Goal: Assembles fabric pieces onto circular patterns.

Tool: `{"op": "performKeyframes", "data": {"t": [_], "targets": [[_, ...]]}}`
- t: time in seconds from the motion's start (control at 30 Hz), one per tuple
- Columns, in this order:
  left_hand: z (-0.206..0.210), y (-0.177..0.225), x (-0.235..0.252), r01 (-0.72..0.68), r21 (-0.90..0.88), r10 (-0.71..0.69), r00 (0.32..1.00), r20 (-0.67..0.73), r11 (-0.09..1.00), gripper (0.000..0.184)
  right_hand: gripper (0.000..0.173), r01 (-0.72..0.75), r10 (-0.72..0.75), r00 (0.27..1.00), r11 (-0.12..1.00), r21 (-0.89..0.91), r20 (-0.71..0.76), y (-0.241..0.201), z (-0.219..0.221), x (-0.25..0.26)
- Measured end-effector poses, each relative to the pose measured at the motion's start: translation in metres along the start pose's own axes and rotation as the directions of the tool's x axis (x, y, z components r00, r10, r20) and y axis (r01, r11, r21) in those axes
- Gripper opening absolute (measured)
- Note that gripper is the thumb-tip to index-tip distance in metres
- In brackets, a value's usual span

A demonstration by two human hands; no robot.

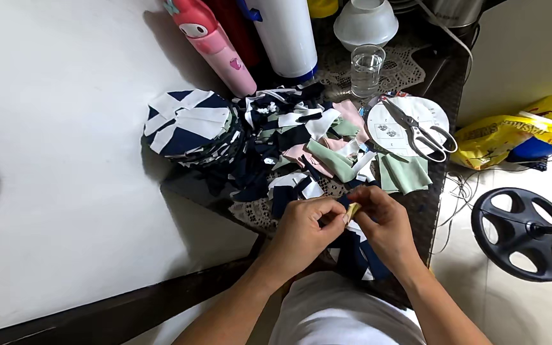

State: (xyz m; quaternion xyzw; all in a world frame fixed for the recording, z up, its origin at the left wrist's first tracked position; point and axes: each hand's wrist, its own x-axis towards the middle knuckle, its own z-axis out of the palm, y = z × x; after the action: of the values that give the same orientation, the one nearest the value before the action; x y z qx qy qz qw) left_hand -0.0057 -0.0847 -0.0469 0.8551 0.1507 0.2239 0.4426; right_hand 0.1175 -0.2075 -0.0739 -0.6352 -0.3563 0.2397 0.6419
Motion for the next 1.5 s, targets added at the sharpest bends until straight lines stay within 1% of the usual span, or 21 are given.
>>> {"op": "performKeyframes", "data": {"t": [0.07,0.1,0.17,0.33,0.43,0.5,0.57,0.6,0.7,0.77,0.87,0.93,1.0,1.07,1.17,1.27,1.3,1.37,1.5], "targets": [[-0.002,0.001,-0.001,0.079,-0.079,-0.078,0.997,0.021,0.994,0.013,0.018,-0.048,0.046,0.999,0.993,0.109,0.018,0.0,-0.003,-0.001],[-0.003,0.001,-0.001,0.1,-0.084,-0.099,0.995,0.021,0.991,0.013,0.018,-0.07,0.064,0.997,0.984,0.167,0.041,-0.002,-0.004,-0.002],[-0.003,0.001,-0.002,0.113,-0.078,-0.112,0.994,0.014,0.991,0.013,0.016,-0.089,0.072,0.994,0.972,0.215,0.084,-0.006,-0.005,-0.003],[-0.002,0.001,-0.007,0.086,-0.05,-0.085,0.996,0.017,0.995,0.013,0.016,-0.091,0.078,0.993,0.985,0.148,0.086,-0.006,-0.001,-0.001],[-0.004,0.0,-0.009,0.137,-0.12,-0.134,0.99,0.036,0.983,0.011,0.018,-0.101,0.092,0.993,0.987,0.124,0.08,-0.003,-0.001,-0.001],[-0.006,-0.001,-0.01,0.177,-0.161,-0.172,0.984,0.042,0.971,0.01,0.016,-0.122,0.105,0.989,0.975,0.184,0.103,-0.004,-0.002,-0.002],[-0.006,-0.001,-0.01,0.201,-0.182,-0.195,0.98,0.047,0.963,0.01,0.01,-0.148,0.118,0.983,0.961,0.232,0.137,-0.005,-0.002,-0.002],[-0.006,-0.001,-0.011,0.208,-0.194,-0.202,0.978,0.05,0.959,0.01,0.009,-0.15,0.119,0.982,0.963,0.225,0.144,-0.005,-0.001,-0.002],[-0.004,-0.003,-0.011,0.225,-0.268,-0.214,0.974,0.072,0.937,0.009,0.016,-0.157,0.137,0.982,0.976,0.154,0.133,-0.003,-0.001,-0.002],[-0.002,-0.006,-0.012,0.243,-0.378,-0.226,0.97,0.091,0.893,0.01,0.019,-0.168,0.149,0.981,0.973,0.156,0.127,-0.003,-0.003,-0.002],[0.0,-0.01,-0.014,0.311,-0.576,-0.296,0.947,0.123,0.756,0.017,0.019,-0.221,0.192,0.973,0.938,0.267,0.132,-0.004,-0.007,-0.003],[0.002,-0.01,-0.015,0.357,-0.647,-0.351,0.925,0.145,0.674,0.019,0.018,-0.269,0.228,0.961,0.897,0.351,0.153,-0.007,-0.011,-0.004],[0.005,-0.01,-0.017,0.391,-0.681,-0.385,0.907,0.171,0.619,0.02,0.014,-0.293,0.246,0.955,0.875,0.385,0.167,-0.01,-0.014,-0.007],[0.007,-0.01,-0.019,0.41,-0.707,-0.398,0.897,0.195,0.577,0.021,0.011,-0.284,0.234,0.957,0.882,0.375,0.174,-0.012,-0.016,-0.009],[0.012,-0.008,-0.021,0.436,-0.724,-0.425,0.879,0.216,0.534,0.023,0.014,-0.217,0.184,0.973,0.932,0.292,0.136,-0.011,-0.014,-0.014],[0.015,-0.003,-0.023,0.479,-0.76,-0.462,0.846,0.266,0.439,0.024,0.015,-0.172,0.155,0.984,0.957,0.234,0.09,-0.013,-0.014,-0.019],[0.016,-0.003,-0.024,0.48,-0.773,-0.453,0.846,0.283,0.415,0.021,0.015,-0.152,0.138,0.987,0.965,0.213,0.076,-0.014,-0.014,-0.021],[0.019,-0.002,-0.027,0.465,-0.777,-0.415,0.863,0.289,0.424,0.01,0.015,-0.114,0.106,0.993,0.979,0.168,0.056,-0.015,-0.014,-0.026],[0.024,-0.003,-0.032,0.418,-0.782,-0.379,0.89,0.252,0.463,0.013,0.018,-0.03,0.027,0.999,0.997,0.068,0.044,-0.016,-0.017,-0.035]]}}
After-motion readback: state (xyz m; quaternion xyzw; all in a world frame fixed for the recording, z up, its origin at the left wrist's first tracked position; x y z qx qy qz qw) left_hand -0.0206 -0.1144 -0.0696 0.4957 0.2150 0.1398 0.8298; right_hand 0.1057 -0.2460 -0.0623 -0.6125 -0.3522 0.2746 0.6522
